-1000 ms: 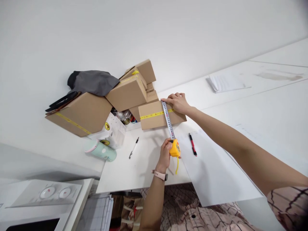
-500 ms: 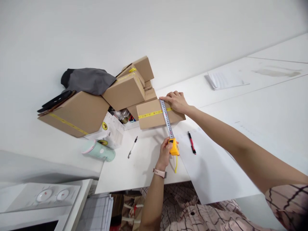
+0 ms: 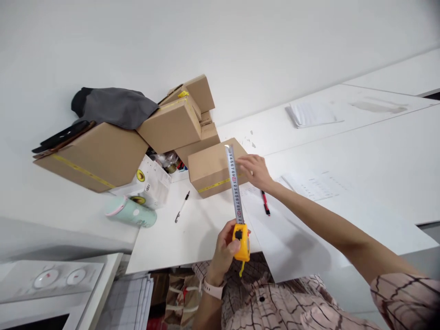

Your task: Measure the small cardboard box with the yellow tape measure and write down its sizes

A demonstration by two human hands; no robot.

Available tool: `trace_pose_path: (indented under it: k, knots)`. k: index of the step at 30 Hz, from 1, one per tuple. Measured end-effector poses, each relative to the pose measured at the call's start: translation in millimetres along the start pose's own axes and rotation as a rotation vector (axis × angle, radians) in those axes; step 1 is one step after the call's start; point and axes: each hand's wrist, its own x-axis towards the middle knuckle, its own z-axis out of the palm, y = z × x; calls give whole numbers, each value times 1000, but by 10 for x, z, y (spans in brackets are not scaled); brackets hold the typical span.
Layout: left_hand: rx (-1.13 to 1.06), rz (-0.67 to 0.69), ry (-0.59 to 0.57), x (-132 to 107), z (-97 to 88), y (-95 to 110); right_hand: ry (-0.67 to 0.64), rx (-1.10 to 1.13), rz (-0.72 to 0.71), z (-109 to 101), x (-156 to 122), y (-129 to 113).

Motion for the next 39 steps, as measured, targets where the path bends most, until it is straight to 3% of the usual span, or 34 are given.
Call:
trace_pose_path:
  k: [3,6,8,11,14,16,18,21,23,27,30,32,35,37,39]
  knots:
    - [174,-45,-63,-76,-17,-38,78,423,327,-425,-84,-136]
    - [316,-100,-128,-106,-13,-88,40,661,423,-848,-271,-252]
    - [371,-126,-138,-93,23,-131,92,691,448,-981,-473,-310]
    - [398,-112,-38,-23,126,-173,83,673,474,-890,-850,-400]
    - [415,-20,79,84,236,-144,-152,627,440,-616,-1193,-478]
    - [461,37,123,160,272,-87,-245,442,376,-465,-1311,-460]
    - [548,81,192,243,258,-25,-247,154,388,-376,-1304,-355]
    - [804,140,327,408,153,37,-260,-242,543,-286,-1126,-93]
    - [1027,157,383,551,51,46,-360,-379,574,-204,-986,60]
    - [1348,83,420,824,-155,13,-549,-464,485,-51,-853,200]
    - [1425,23,410,917,-276,-23,-545,-316,459,-114,-900,259]
    - [1455,37,405,922,-312,-49,-473,-21,501,-261,-973,312]
    - [1492,162,421,914,-242,-119,-343,471,563,-528,-1080,362]
    - [1447,269,317,938,-101,-203,-243,614,577,-647,-1105,341]
    - [1367,336,102,989,88,-315,-111,617,602,-673,-1080,276]
